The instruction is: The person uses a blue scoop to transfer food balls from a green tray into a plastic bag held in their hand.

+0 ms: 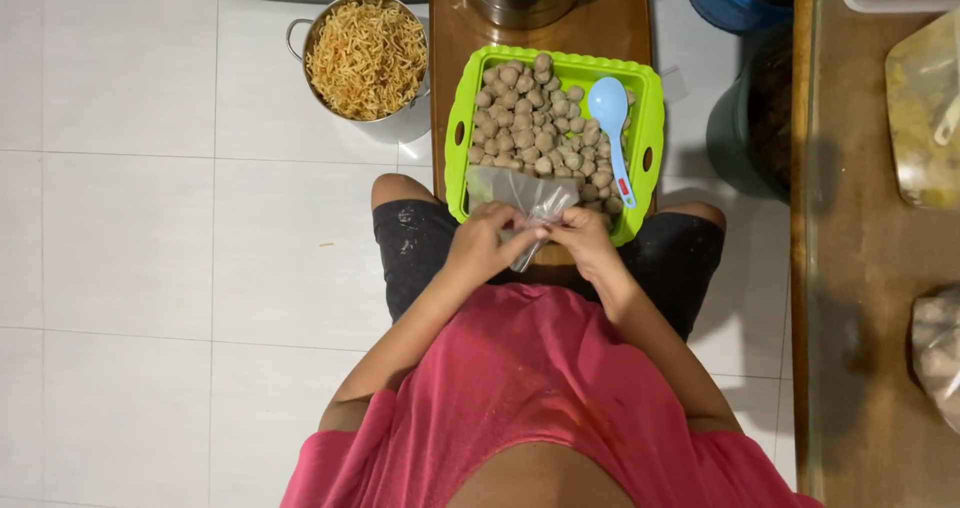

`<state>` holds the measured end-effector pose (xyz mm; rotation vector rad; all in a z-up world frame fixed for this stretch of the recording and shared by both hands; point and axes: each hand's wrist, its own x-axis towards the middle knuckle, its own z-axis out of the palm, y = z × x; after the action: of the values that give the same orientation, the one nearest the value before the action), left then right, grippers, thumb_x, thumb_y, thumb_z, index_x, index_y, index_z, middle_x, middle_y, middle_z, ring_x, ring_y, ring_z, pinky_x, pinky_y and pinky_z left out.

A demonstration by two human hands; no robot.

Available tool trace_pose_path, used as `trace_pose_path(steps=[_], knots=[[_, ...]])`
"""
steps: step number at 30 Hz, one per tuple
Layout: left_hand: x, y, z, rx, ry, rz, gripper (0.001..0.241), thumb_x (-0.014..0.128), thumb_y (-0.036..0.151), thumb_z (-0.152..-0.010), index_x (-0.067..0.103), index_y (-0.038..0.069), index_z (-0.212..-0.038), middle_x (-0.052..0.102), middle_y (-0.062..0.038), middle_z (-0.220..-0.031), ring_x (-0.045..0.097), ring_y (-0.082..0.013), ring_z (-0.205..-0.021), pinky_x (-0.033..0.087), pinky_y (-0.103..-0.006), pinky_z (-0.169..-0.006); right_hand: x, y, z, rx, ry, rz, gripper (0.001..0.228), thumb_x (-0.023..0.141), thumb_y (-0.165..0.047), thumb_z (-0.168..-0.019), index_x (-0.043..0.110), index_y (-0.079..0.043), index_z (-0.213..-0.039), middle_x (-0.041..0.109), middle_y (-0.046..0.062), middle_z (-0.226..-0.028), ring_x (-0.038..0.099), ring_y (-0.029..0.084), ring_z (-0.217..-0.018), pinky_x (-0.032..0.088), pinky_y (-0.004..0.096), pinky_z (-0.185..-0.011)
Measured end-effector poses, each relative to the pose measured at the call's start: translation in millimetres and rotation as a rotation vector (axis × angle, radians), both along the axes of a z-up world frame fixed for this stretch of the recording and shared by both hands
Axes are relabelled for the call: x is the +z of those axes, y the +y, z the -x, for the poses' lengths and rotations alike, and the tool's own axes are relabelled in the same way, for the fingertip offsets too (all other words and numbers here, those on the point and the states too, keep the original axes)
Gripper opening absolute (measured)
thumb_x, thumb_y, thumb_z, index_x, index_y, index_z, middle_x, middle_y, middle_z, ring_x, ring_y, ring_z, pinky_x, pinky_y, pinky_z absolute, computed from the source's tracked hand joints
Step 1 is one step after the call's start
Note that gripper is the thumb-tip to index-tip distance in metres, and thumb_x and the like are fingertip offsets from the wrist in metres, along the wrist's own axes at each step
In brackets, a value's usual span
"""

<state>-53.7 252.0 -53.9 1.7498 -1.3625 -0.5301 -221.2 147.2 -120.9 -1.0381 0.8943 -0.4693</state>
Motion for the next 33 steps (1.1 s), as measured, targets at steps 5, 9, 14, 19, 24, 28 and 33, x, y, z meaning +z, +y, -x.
trace_pose_path(steps=[5,9,14,19,24,28,33], knots=[[-23.3,0.4,12.8,0.006,0.381,-0.062,0.024,0.088,0.028,-0.081,0.073,0.011,-0.086,0.066,-0.005,-0.073,0.068,-0.0221,-0.075,0.055,-0.0327,-0.067,-24.1,11.0,5.1,-0.037,0.015,0.024,0.022,0.090,-0.012,-0.081,0.080,-0.004,-0.099,0.077,0.005,-0.086,0.067,0.009,-0.074,0.057,0.027,-0.072],[-39.4,-1.1,9.4,0.061,0.658,-0.127,0.019,0.089,0.018,-0.079,0.075,0.009,-0.089,0.061,0.001,-0.071,0.061,-0.0108,-0.072,0.054,-0.0243,-0.066,4.1,17.9,-0.2,-0.151,-0.056,-0.147,0.026,0.084,-0.007,-0.086,0.076,-0.009,-0.110,0.075,0.004,-0.095,0.068,0.014,-0.082,0.058,0.033,-0.078],[-30.2,0.8,-11.4,0.153,0.640,-0.093,0.010,0.083,0.009,-0.081,0.077,0.009,-0.090,0.061,-0.003,-0.071,0.061,-0.0130,-0.072,0.054,-0.0263,-0.066,5.4,-3.2,7.2,-0.297,-0.269,-0.350,0.029,0.072,0.011,-0.084,0.056,-0.013,-0.080,0.060,-0.001,-0.074,0.066,0.015,-0.071,0.054,0.033,-0.067],[-37.1,11.9,-44.4,0.370,0.430,-0.132,0.007,0.079,0.013,-0.083,0.078,0.016,-0.089,0.065,-0.002,-0.071,0.063,-0.0144,-0.070,0.053,-0.0300,-0.067,-14.3,-35.7,35.0,-0.332,-0.227,-0.282,0.014,0.073,-0.009,-0.092,0.067,-0.016,-0.102,0.071,0.002,-0.082,0.073,0.018,-0.075,0.061,0.034,-0.075],[-42.6,21.0,-52.0,0.351,0.084,-0.215,0.009,0.073,0.016,-0.090,0.078,0.017,-0.097,0.072,-0.008,-0.078,0.069,-0.0259,-0.075,0.055,-0.0384,-0.071,13.3,-41.2,30.3,-0.555,-0.196,-0.205,0.014,0.074,-0.011,-0.094,0.065,-0.018,-0.102,0.068,0.000,-0.079,0.072,0.014,-0.073,0.060,0.029,-0.079],[32.9,16.5,-28.4,0.099,-0.341,-0.054,0.073,0.077,0.000,-0.078,0.049,0.000,-0.146,0.060,-0.033,-0.128,0.060,-0.0501,-0.118,0.050,-0.0542,-0.102,12.2,-43.5,23.3,-0.445,0.017,0.099,0.030,0.077,-0.008,-0.094,0.052,-0.016,-0.108,0.063,-0.004,-0.084,0.061,0.005,-0.065,0.052,0.019,-0.063],[-1.7,3.9,-20.3,-0.004,-0.408,0.037,0.068,0.083,0.028,-0.080,0.055,0.008,-0.139,0.058,-0.023,-0.121,0.062,-0.0430,-0.111,0.051,-0.0496,-0.096,60.4,-29.8,-3.1,-0.244,0.002,0.395,0.018,0.073,0.001,-0.094,0.064,-0.012,-0.088,0.070,-0.001,-0.080,0.063,0.005,-0.076,0.052,0.023,-0.075]])
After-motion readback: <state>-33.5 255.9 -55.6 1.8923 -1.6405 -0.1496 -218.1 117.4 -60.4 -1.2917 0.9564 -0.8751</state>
